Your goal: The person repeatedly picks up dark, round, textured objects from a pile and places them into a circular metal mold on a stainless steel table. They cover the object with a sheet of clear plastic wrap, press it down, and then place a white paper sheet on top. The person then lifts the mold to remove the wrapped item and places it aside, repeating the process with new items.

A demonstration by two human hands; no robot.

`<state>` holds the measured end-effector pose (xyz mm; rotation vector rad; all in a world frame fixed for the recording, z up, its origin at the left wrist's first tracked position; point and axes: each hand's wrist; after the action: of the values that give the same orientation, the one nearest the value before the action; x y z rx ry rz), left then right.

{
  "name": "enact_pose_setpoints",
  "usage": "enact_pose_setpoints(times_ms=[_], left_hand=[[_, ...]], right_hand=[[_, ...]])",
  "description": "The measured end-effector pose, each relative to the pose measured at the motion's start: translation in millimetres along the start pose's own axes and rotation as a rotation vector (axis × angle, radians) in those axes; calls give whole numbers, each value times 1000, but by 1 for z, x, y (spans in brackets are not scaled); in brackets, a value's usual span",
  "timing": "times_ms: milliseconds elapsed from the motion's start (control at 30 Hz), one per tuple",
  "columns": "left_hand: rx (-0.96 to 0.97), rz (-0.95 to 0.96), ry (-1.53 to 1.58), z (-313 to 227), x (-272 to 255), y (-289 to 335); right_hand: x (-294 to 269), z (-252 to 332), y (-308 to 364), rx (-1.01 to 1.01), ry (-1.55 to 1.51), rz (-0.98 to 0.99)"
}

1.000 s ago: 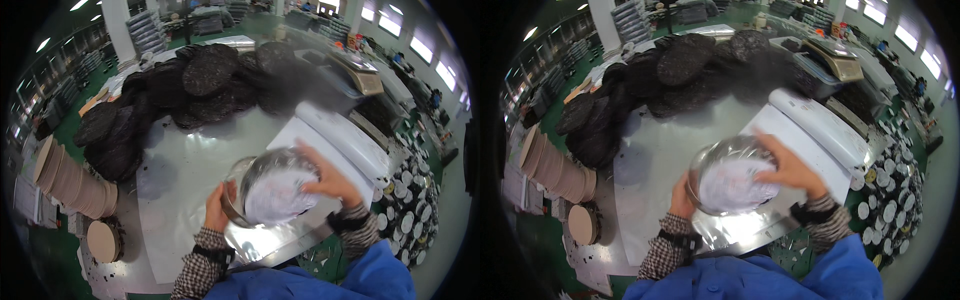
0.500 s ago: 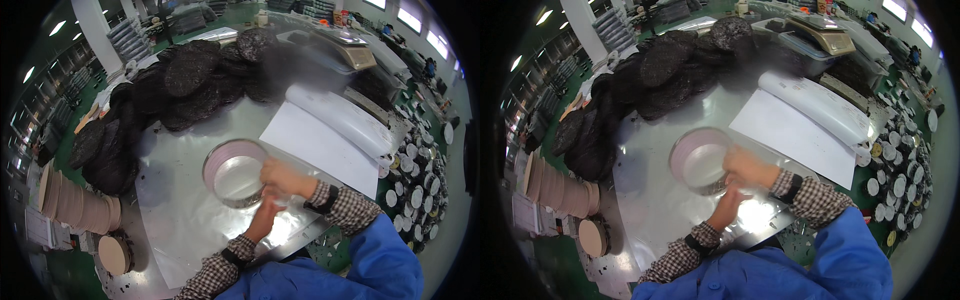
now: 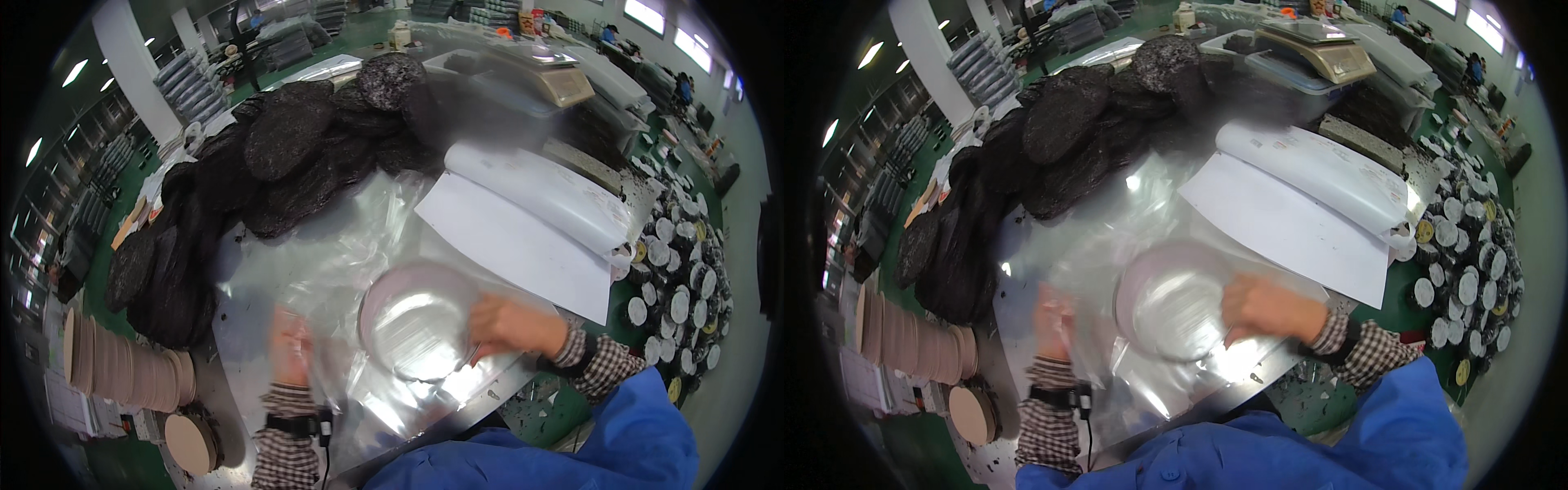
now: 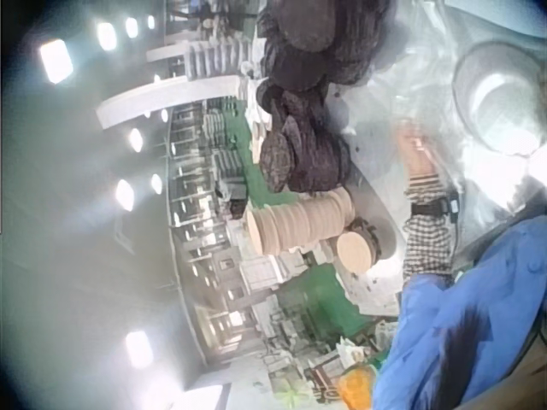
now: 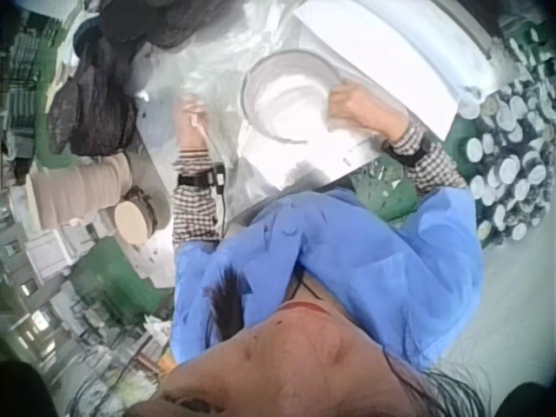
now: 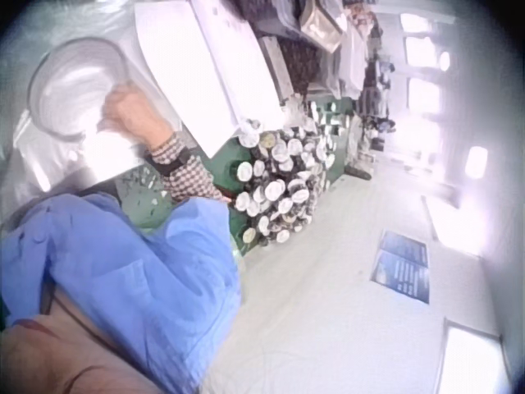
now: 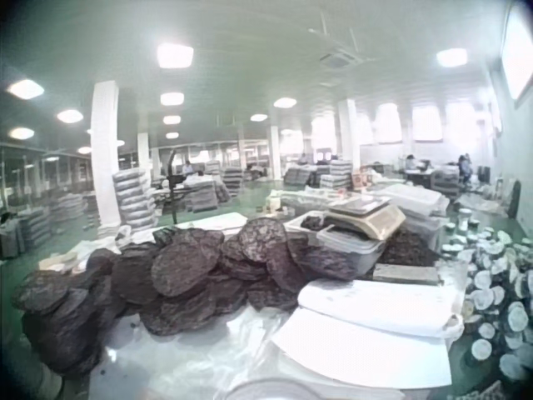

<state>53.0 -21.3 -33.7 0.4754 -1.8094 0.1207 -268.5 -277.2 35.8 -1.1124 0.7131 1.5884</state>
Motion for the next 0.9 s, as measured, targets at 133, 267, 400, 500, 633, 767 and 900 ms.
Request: enact_pose_setpoints(times_ms=[133, 267, 400, 500, 633, 767, 900], left_hand=[[218, 267, -537, 58, 147, -3], [-279, 645, -1716, 161, 29, -9], [-471, 759, -1269, 142, 75, 26], [424, 393, -2286, 57, 56, 57], [449, -409, -1912, 48, -22, 58], [83, -566, -2017, 61, -41, 61], [8, -535, -2125, 59, -57, 63]], right_hand=[[26, 4, -36, 63, 260, -377], [-62, -98, -83, 578, -166, -1137], [-135, -260, -20, 856, 486, -932], [-150, -305, -22, 1177, 555, -627], [-141, -347, -29, 1269, 675, -608], [-186, -308, -57, 740, 585, -1173], [-217, -255, -127, 328, -21, -1561]])
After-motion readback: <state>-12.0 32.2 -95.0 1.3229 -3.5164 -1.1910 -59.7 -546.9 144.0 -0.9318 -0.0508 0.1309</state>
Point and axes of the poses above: each hand's wrist, its own y-axis away from the middle knuckle, its own x-axis out of the palm, z = x × y, and after that the axes turned 9 degrees about z, right-handed
